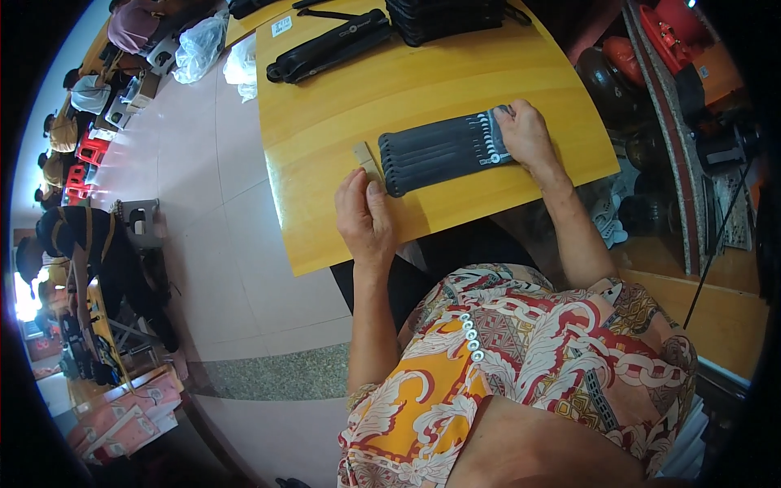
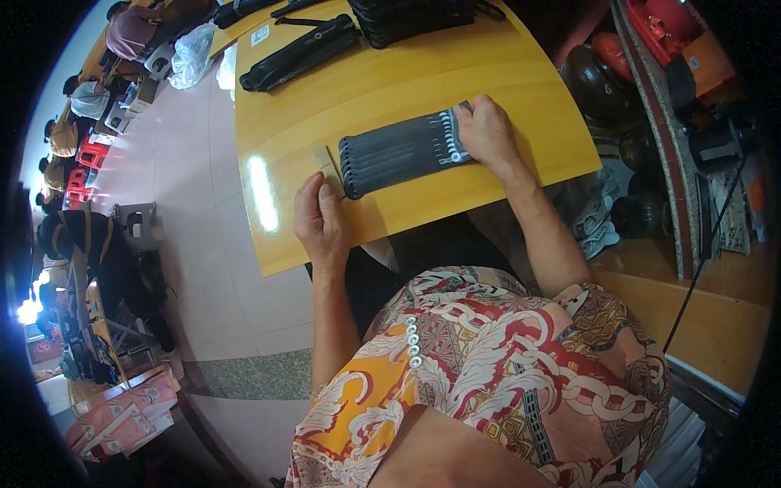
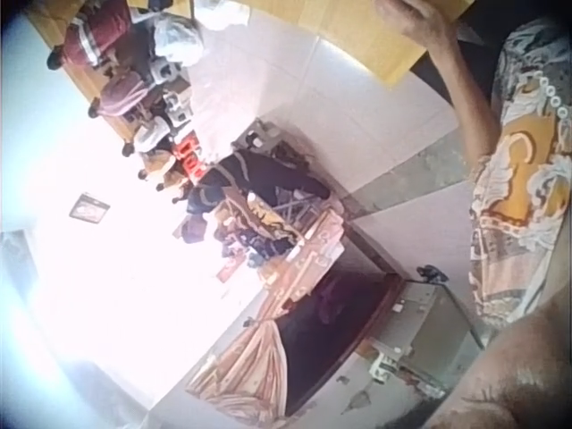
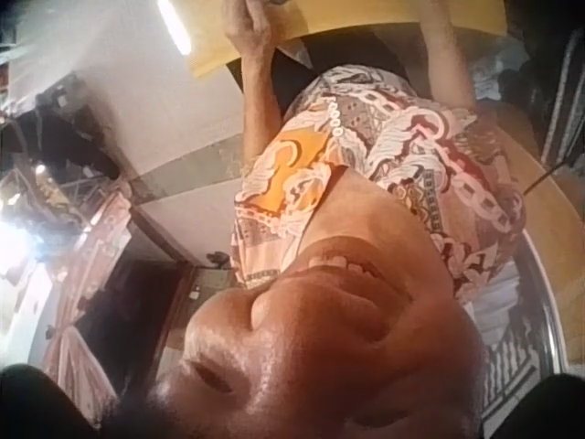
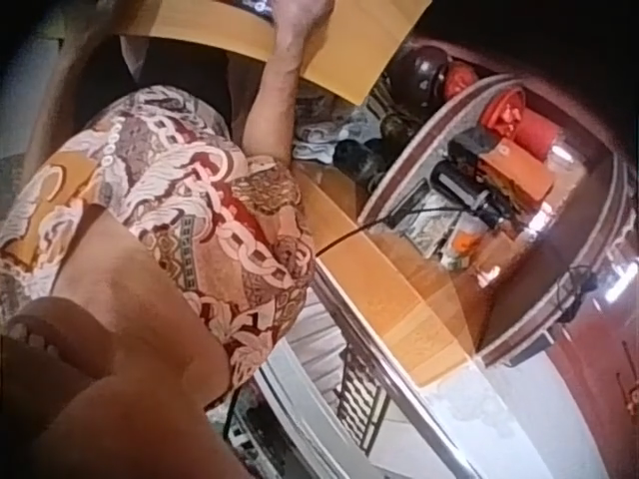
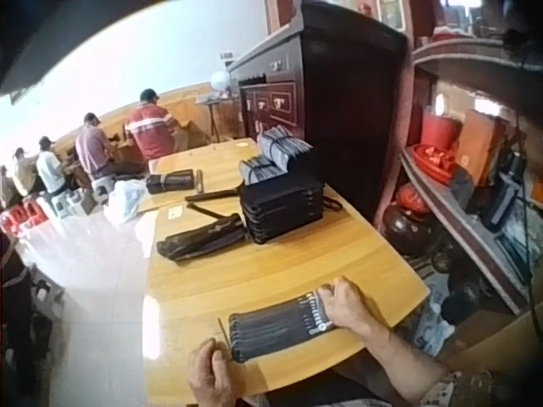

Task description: Assembling fasteners and hardware onto black leather straps at a workbench.

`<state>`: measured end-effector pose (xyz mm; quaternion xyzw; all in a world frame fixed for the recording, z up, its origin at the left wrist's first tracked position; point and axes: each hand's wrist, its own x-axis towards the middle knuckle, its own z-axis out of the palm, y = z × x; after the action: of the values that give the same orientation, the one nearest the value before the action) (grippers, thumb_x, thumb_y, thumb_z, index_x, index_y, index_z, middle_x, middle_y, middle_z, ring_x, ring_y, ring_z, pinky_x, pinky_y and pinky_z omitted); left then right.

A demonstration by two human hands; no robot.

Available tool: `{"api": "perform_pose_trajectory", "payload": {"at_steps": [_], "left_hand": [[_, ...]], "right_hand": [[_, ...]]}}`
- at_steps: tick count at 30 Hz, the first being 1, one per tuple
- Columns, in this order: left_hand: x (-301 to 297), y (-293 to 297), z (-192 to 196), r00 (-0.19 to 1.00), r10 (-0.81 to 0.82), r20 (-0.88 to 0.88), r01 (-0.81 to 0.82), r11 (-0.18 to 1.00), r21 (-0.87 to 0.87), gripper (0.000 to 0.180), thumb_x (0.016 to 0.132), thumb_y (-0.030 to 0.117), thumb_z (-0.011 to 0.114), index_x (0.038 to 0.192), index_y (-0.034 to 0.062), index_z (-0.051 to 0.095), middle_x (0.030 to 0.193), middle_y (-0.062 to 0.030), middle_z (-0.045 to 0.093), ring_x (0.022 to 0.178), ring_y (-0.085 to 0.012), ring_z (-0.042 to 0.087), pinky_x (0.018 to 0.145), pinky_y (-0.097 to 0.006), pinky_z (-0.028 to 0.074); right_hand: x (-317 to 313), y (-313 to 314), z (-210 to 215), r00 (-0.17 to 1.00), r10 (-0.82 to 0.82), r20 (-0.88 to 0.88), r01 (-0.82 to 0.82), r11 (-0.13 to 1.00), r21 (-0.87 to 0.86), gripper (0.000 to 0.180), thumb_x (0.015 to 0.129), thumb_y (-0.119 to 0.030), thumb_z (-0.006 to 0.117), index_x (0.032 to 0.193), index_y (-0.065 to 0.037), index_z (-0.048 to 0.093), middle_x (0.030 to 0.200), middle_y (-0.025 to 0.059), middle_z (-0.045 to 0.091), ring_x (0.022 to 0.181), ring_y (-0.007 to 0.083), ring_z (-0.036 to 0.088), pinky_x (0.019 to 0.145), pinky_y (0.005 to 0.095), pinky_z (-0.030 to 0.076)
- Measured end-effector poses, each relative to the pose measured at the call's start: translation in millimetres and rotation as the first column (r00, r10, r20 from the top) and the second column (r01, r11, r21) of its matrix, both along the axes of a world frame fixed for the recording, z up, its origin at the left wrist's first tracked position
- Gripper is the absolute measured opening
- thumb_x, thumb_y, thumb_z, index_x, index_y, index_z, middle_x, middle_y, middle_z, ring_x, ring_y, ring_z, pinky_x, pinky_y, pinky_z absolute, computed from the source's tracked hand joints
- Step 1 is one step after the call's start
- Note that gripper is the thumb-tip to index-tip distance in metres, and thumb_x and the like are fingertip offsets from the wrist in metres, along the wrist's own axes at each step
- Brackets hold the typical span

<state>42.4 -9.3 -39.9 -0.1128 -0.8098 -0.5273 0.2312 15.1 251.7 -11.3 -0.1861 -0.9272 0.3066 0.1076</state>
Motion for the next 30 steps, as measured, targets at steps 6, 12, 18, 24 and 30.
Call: {"api": "perform_pose_trajectory", "payload": {"at_steps": [6, 12, 18, 24, 30], "left_hand": [[-5.0, 2.3, 1.3, 0.999, -0.007, -0.045, -0.002, 0.98, -0.199, 0.019, 0.078, -0.002, 0.056, 0.097, -0.0039, 0.055, 0.1, -0.0198, 0.058, 0.096, -0.0353, 0.054, 0.083, -0.04, 0.044], [-5.2, 0.2, 2.3, 1.0, 0.021, -0.006, -0.022, 0.974, -0.226, 0.019, 0.075, -0.004, 0.055, 0.093, -0.003, 0.054, 0.097, -0.0197, 0.057, 0.094, -0.0364, 0.053, 0.082, -0.041, 0.044], [-4.5, -1.5, 4.0, 0.999, 0.053, 0.013, -0.049, 0.979, -0.2, 0.019, 0.074, -0.006, 0.054, 0.093, -0.0027, 0.054, 0.096, -0.0193, 0.057, 0.092, -0.0359, 0.053, 0.08, -0.04, 0.044], [0.9, 3.4, 11.3, 0.999, 0.026, 0.042, -0.015, 0.969, -0.247, 0.022, 0.073, -0.005, 0.055, 0.095, -0.0022, 0.053, 0.097, -0.0193, 0.057, 0.093, -0.0355, 0.053, 0.08, -0.039, 0.044], [1.0, -7.7, 3.1, 0.986, 0.118, 0.114, -0.141, 0.965, 0.22, 0.026, 0.088, 0.009, 0.052, 0.11, -0.0043, 0.052, 0.098, -0.0133, 0.058, 0.091, -0.0237, 0.055, 0.084, -0.033, 0.044]], "right_hand": [[7.3, -11.6, 9.0, 0.967, 0.062, -0.247, -0.082, 0.994, -0.072, 0.02, 0.088, -0.018, 0.052, 0.087, 0.002, 0.055, 0.079, 0.0203, 0.061, 0.077, 0.0342, 0.061, 0.065, 0.0397, 0.047], [7.8, -78.0, 108.0, 0.713, 0.492, -0.499, -0.514, 0.851, 0.106, 0.013, 0.085, -0.012, 0.058, 0.084, 0.0, 0.053, 0.068, 0.0149, 0.058, 0.06, 0.028, 0.062, 0.051, 0.03, 0.046], [17.3, -79.3, 104.9, 0.679, 0.53, -0.508, -0.548, 0.826, 0.129, 0.009, 0.085, -0.006, 0.058, 0.084, 0.0, 0.052, 0.064, 0.0138, 0.056, 0.058, 0.0269, 0.061, 0.049, 0.0329, 0.045], [31.7, -11.5, 177.7, 0.496, 0.248, -0.832, 0.074, 0.943, 0.325, 0.02, 0.086, 0.001, 0.052, 0.105, 0.001, 0.058, 0.095, 0.0074, 0.062, 0.083, 0.0131, 0.06, 0.072, 0.0204, 0.048], [-20.4, 11.2, 123.6, 0.432, 0.466, -0.772, -0.645, 0.758, 0.097, 0.023, 0.09, -0.014, 0.053, 0.109, -0.002, 0.059, 0.096, 0.0082, 0.064, 0.085, 0.0096, 0.06, 0.074, 0.0182, 0.048]]}}
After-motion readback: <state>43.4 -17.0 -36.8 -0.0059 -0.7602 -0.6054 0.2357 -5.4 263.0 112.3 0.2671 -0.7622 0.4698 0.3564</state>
